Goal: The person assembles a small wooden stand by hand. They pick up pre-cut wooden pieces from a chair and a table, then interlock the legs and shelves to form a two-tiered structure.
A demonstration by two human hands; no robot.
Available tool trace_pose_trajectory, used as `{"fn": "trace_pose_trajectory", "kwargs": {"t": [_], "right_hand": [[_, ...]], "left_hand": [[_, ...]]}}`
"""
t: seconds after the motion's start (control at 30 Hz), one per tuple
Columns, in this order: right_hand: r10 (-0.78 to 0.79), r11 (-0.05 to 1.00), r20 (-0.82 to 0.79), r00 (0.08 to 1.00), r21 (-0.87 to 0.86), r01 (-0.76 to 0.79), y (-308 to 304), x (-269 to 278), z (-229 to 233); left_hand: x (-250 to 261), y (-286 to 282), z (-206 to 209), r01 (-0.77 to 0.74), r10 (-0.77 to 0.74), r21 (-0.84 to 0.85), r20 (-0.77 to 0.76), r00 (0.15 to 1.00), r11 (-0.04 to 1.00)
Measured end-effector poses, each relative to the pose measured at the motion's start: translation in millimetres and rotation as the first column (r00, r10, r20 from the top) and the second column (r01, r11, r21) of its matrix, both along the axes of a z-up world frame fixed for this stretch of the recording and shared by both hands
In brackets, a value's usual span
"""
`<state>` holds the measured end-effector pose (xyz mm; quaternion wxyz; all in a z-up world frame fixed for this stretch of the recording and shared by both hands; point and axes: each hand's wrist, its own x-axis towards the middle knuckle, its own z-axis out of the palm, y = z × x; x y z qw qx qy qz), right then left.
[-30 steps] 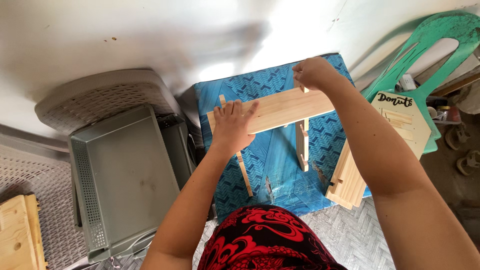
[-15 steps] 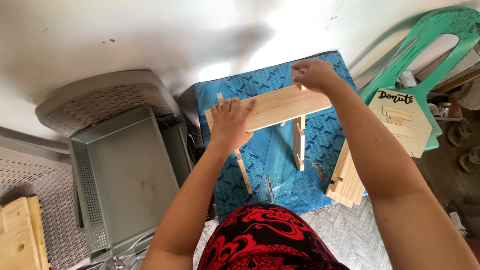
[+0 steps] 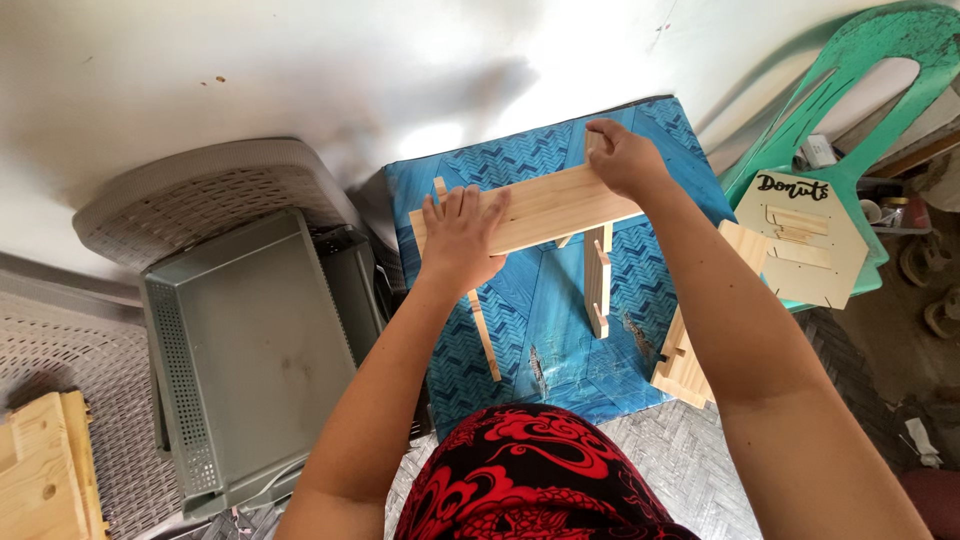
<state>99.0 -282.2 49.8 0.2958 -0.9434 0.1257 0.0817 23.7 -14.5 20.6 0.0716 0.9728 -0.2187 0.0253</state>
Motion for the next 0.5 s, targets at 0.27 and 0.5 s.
{"fn": "trace_pose_trajectory", "kwargs": {"t": [0.27, 0.5], "right_hand": [[0.03, 0.999, 0.121, 0.992, 0.008, -0.031, -3.6, -0.7, -5.2], [0.074, 0.995, 0.162, 0.984, 0.047, -0.083, -15.6, 1.4, -11.0]], "left_hand": [[-4.5, 6.9, 13.5, 0.029, -0.036, -0.099, -0.066, 0.997, 0.995], [-5.0, 62.5, -19.1, 0.132, 0.144, -0.614, 0.379, 0.914, 0.778]]}}
